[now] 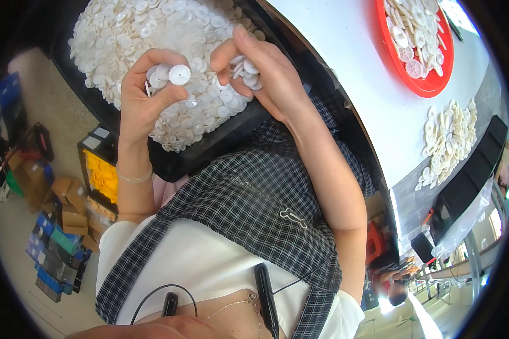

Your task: Sorting and inspecting small white plastic components on a factory workbench.

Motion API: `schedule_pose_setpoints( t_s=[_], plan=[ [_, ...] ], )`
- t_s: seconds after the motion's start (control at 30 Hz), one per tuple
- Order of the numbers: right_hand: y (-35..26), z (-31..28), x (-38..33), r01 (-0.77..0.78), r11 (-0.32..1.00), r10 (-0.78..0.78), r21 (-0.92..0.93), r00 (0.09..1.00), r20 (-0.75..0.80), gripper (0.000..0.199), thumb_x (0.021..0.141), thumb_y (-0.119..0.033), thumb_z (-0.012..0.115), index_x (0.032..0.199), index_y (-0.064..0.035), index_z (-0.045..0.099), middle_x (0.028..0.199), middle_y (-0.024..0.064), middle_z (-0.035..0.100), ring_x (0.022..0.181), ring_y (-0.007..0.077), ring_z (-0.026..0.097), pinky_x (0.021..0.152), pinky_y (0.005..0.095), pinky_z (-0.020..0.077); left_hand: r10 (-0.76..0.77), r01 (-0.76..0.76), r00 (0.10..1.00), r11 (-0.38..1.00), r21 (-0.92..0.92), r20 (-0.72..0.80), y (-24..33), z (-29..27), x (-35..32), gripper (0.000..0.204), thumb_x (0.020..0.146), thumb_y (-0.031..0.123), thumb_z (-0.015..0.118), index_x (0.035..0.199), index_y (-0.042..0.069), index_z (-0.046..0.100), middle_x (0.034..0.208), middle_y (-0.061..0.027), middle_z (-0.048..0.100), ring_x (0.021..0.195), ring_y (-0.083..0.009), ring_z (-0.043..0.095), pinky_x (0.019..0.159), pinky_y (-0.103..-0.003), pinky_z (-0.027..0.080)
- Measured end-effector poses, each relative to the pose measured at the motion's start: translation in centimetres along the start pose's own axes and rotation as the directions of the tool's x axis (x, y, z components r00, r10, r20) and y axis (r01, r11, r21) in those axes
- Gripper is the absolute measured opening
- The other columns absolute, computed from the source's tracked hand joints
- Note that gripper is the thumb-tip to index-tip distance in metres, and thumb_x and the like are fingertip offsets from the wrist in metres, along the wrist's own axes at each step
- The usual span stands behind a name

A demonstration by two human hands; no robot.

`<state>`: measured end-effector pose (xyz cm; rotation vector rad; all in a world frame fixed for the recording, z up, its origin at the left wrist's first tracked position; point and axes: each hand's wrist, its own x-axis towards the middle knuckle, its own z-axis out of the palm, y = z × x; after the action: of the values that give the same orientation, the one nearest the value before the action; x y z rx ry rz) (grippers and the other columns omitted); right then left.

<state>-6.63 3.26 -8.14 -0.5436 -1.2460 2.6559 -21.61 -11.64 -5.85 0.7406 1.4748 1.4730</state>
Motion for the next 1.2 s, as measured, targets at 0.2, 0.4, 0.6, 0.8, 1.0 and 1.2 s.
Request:
schedule_pose_setpoints(
  t_s=[0.2, 0.4, 0.6, 0.8, 1.0, 1.2],
  plan=[
    [0.2, 0.1, -0.1, -0.064, 0.983, 0.047, -0.173, 0.994, -0.1, 0.043, 0.104, -0.033, 0.034, 0.098, -0.0016, 0.063, 0.069, -0.0026, 0.046, 0.058, 0.0043, 0.04, 0.047, 0.0193, 0.0321, -0.058, 0.069, 0.998, 0.922, -0.382, 0.039, 0.1, -0.8, 0.0, 0.029, 0.083, 0.007, 0.068, 0.109, 0.004, 0.055, 0.089, -0.0009, 0.054, 0.068, -0.0025, 0.044, 0.053, -0.014, 0.036],
    [1.7, 0.9, -0.2, 0.002, 0.791, -0.12, -0.612, 0.981, -0.152, 0.02, 0.094, -0.023, 0.059, 0.099, -0.0046, 0.065, 0.061, -0.0049, 0.044, 0.057, 0.0032, 0.043, 0.053, 0.0202, 0.0345, -0.02, 0.055, 0.998, 0.774, -0.631, 0.062, 0.1, -3.8, -0.6, 0.017, 0.085, 0.006, 0.062, 0.097, 0.005, 0.05, 0.091, -0.0019, 0.049, 0.069, -0.0056, 0.039, 0.048, -0.015, 0.029],
    [2.8, 3.0, -0.4, 0.186, 0.408, -0.322, -0.894, 0.946, 0.05, 0.019, 0.08, -0.016, 0.072, 0.096, -0.0086, 0.067, 0.072, 0.0056, 0.062, 0.058, 0.0158, 0.056, 0.054, 0.0274, 0.0439, -0.11, 0.158, 0.974, 0.957, 0.242, -0.2, 0.1, -3.0, -1.5, 0.008, 0.079, 0.003, 0.071, 0.085, 0.002, 0.066, 0.074, 0.0055, 0.055, 0.065, -0.0036, 0.041, 0.06, -0.019, 0.034],
    [3.3, 3.5, -0.1, 0.158, 0.464, -0.276, -0.871, 0.961, 0.027, 0.013, 0.084, -0.015, 0.069, 0.094, -0.0065, 0.067, 0.072, 0.0029, 0.062, 0.059, 0.0132, 0.056, 0.056, 0.0248, 0.0451, -0.071, 0.131, 0.988, 0.858, 0.496, -0.139, -0.2, -2.3, -1.7, 0.016, 0.079, 0.005, 0.071, 0.095, 0.003, 0.071, 0.071, 0.0002, 0.058, 0.06, -0.0075, 0.043, 0.06, -0.022, 0.038],
    [1.1, 3.3, -0.7, -0.216, 0.969, 0.187, -0.116, 0.957, -0.223, 0.015, 0.092, -0.02, 0.063, 0.092, -0.0058, 0.061, 0.069, -0.003, 0.057, 0.052, 0.0016, 0.044, 0.045, 0.0164, 0.0291, -0.025, 0.032, 0.999, 0.792, 0.61, -0.02, -0.1, -0.7, -1.7, 0.028, 0.072, 0.006, 0.075, 0.1, 0.006, 0.07, 0.066, -0.0023, 0.052, 0.058, -0.0111, 0.046, 0.059, -0.024, 0.039],
    [0.2, 3.3, -1.1, -0.259, 0.966, 0.256, 0.014, 0.942, -0.216, 0.018, 0.094, -0.024, 0.06, 0.091, -0.0069, 0.057, 0.068, -0.0003, 0.058, 0.05, 0.0005, 0.043, 0.042, 0.0151, 0.0252, 0.04, -0.005, 0.999, 0.671, 0.741, -0.029, -0.5, 0.7, -1.3, 0.033, 0.067, 0.005, 0.077, 0.099, 0.004, 0.068, 0.067, -0.0059, 0.053, 0.057, -0.0156, 0.051, 0.056, -0.027, 0.041]
  ],
)
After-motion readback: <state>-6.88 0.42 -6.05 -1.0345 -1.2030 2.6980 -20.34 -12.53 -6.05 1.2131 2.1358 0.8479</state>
